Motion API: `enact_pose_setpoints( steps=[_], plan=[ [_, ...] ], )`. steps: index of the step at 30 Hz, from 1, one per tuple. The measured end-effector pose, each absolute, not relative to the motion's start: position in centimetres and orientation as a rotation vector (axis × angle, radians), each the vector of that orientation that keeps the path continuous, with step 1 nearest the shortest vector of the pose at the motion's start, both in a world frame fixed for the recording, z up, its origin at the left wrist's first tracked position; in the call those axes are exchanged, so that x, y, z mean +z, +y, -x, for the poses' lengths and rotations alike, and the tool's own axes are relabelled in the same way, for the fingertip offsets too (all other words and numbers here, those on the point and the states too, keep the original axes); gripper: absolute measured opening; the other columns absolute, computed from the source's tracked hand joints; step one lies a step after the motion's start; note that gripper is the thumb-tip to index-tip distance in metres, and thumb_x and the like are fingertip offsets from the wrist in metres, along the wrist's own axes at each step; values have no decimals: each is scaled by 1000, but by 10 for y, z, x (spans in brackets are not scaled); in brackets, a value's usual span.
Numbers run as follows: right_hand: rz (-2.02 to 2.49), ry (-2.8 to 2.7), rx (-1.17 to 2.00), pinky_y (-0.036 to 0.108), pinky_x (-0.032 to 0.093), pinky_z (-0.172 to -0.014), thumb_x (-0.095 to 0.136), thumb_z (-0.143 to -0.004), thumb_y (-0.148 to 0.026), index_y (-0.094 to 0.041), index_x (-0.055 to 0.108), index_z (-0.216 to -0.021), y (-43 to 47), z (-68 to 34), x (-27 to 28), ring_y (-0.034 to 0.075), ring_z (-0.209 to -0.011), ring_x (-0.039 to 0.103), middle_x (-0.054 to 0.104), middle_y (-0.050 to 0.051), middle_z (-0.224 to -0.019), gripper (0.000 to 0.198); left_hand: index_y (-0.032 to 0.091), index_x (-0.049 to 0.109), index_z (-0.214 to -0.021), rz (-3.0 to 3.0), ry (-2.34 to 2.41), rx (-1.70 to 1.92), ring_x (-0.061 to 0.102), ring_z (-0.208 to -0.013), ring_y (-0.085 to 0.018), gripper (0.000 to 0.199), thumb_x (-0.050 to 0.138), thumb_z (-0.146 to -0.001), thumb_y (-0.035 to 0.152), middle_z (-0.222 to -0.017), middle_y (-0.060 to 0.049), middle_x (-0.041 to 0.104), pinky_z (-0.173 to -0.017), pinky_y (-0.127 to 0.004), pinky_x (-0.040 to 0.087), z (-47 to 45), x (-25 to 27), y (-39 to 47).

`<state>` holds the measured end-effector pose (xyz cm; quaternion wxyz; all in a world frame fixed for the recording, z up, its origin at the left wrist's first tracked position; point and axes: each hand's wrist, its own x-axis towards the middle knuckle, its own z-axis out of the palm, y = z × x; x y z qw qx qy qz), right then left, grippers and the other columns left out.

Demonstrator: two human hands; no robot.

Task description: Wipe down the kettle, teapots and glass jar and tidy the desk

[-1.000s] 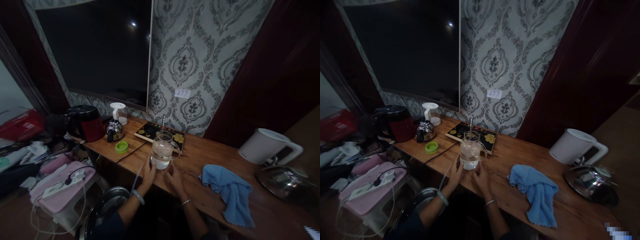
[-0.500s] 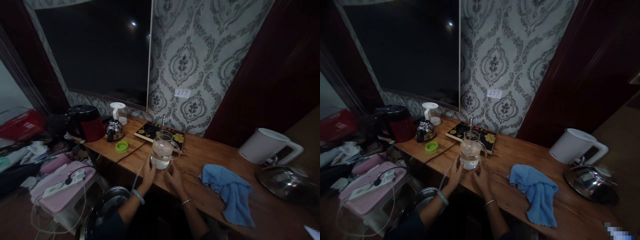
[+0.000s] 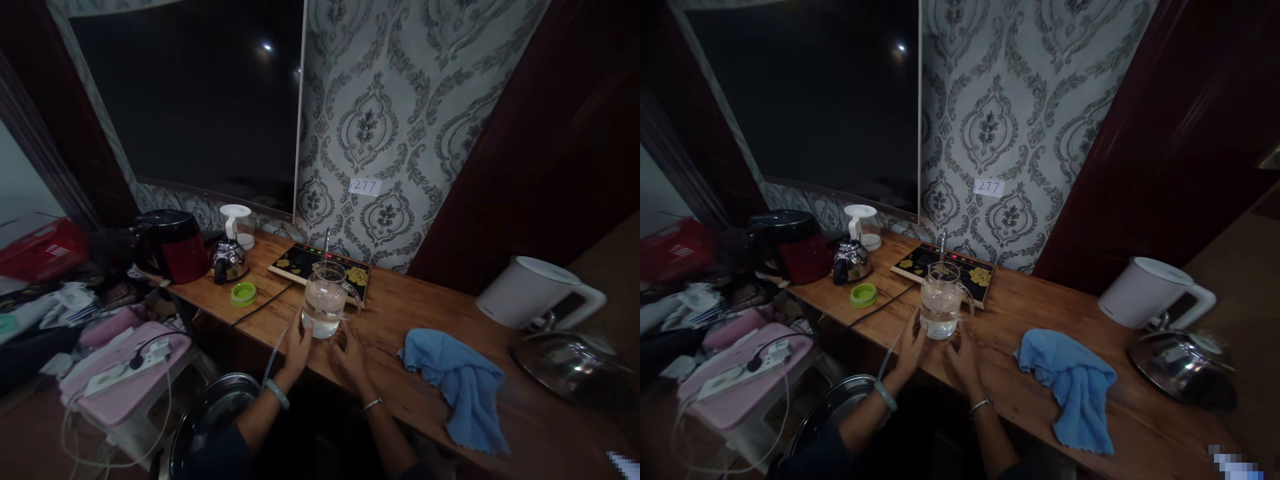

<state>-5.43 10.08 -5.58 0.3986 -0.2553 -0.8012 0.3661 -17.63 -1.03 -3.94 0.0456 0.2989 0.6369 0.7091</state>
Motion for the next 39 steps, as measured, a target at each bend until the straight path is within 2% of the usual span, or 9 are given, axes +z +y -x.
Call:
enact_pose_setpoints(
  steps=[16,28,39],
  plan=[
    [657,-2053,926,50,52,-106,58,-79,-33,-19,65,-135,100,53,-51,31,-119,68,72,14,-130,58,19,56,-141,-890,1944,2197,54,-138,-29,56,57,-93,48,-148,-16,57,-118,-50,41,175,-41,-8],
    [677,-2026,948,54,49,-107,62,-76,-36,-18,66,-132,104,56,-58,34,-120,66,73,15,-127,59,19,54,-142,-902,1955,2173,54,-138,-29,59,56,-93,51,-149,-17,57,-118,-49,41,175,-39,-9],
    [652,-2030,950,51,51,-106,61,-77,-34,-19,66,-132,102,55,-55,31,-117,68,72,14,-129,58,20,55,-142,-920,1947,2168,55,-137,-29,57,56,-94,50,-147,-16,59,-117,-50,42,175,-38,-11]
  ],
)
